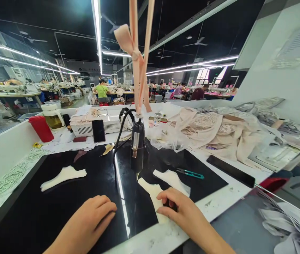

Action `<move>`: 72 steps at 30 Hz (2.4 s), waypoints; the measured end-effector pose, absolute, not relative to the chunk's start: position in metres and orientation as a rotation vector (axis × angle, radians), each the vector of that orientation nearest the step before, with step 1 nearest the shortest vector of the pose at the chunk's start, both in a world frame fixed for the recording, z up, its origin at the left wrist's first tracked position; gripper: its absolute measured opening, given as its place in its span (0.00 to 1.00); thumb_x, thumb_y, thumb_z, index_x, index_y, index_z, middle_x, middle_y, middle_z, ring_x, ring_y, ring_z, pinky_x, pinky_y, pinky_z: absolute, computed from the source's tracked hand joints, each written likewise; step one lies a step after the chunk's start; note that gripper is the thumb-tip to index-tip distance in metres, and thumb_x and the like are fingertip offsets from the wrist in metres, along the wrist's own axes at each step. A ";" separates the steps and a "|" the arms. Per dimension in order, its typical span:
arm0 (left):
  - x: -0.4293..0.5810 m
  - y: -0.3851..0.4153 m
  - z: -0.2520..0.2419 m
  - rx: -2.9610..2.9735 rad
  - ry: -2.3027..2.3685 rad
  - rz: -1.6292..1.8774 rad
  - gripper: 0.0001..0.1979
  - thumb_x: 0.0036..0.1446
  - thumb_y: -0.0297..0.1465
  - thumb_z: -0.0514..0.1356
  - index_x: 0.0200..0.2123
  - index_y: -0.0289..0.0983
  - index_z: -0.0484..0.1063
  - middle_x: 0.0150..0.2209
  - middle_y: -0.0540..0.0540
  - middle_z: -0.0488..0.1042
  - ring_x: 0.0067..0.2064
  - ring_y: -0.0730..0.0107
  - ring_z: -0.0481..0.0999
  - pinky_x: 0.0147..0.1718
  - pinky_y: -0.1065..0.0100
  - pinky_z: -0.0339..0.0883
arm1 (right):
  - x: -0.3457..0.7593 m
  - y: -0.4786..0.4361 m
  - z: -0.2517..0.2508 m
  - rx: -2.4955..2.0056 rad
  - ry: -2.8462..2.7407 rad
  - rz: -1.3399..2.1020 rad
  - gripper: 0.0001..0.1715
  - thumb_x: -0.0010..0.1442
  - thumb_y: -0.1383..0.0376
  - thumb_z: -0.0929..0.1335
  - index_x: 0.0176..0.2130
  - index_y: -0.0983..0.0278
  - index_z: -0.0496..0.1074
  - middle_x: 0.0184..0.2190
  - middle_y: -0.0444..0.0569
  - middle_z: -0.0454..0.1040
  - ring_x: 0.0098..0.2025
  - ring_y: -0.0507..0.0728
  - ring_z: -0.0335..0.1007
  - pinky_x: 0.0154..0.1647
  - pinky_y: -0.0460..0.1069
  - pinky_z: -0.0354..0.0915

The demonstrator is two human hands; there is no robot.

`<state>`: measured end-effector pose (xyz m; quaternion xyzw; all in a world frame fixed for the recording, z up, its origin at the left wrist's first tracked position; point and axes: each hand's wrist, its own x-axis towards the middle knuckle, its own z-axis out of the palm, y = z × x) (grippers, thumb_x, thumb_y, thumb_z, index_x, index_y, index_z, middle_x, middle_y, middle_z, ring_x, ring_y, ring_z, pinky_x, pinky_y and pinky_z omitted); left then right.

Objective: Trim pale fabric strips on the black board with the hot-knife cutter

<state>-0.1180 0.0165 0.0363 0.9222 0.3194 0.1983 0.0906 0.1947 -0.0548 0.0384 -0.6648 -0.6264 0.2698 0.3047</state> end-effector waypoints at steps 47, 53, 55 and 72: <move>-0.047 0.008 0.035 1.651 0.780 0.610 0.23 0.70 0.46 0.49 0.41 0.38 0.78 0.38 0.44 0.78 0.42 0.63 0.76 0.43 0.64 0.68 | 0.150 -0.044 0.068 -1.044 -1.231 0.931 0.24 0.66 0.43 0.66 0.34 0.58 0.76 0.27 0.47 0.74 0.31 0.58 0.70 0.34 0.50 0.68; -0.077 0.008 0.049 1.048 0.755 0.620 0.26 0.50 0.53 0.71 0.36 0.34 0.76 0.33 0.47 0.75 0.36 0.69 0.74 0.41 0.67 0.66 | 0.112 -0.046 0.058 -1.139 -1.372 1.109 0.27 0.63 0.39 0.67 0.32 0.58 0.77 0.28 0.46 0.75 0.31 0.57 0.71 0.37 0.50 0.68; -0.090 0.006 0.056 1.022 0.820 0.668 0.23 0.49 0.47 0.74 0.35 0.34 0.75 0.31 0.48 0.74 0.34 0.72 0.72 0.39 0.68 0.65 | 0.103 -0.045 0.056 -1.182 -1.338 1.167 0.23 0.61 0.42 0.70 0.38 0.57 0.78 0.30 0.45 0.77 0.30 0.56 0.72 0.36 0.49 0.69; -0.177 0.006 0.059 1.264 1.180 0.702 0.19 0.51 0.45 0.69 0.34 0.34 0.75 0.30 0.49 0.74 0.26 0.78 0.62 0.24 0.73 0.54 | 0.061 -0.029 0.028 -1.361 -1.434 1.267 0.10 0.55 0.54 0.70 0.32 0.57 0.78 0.25 0.42 0.74 0.29 0.55 0.69 0.32 0.46 0.64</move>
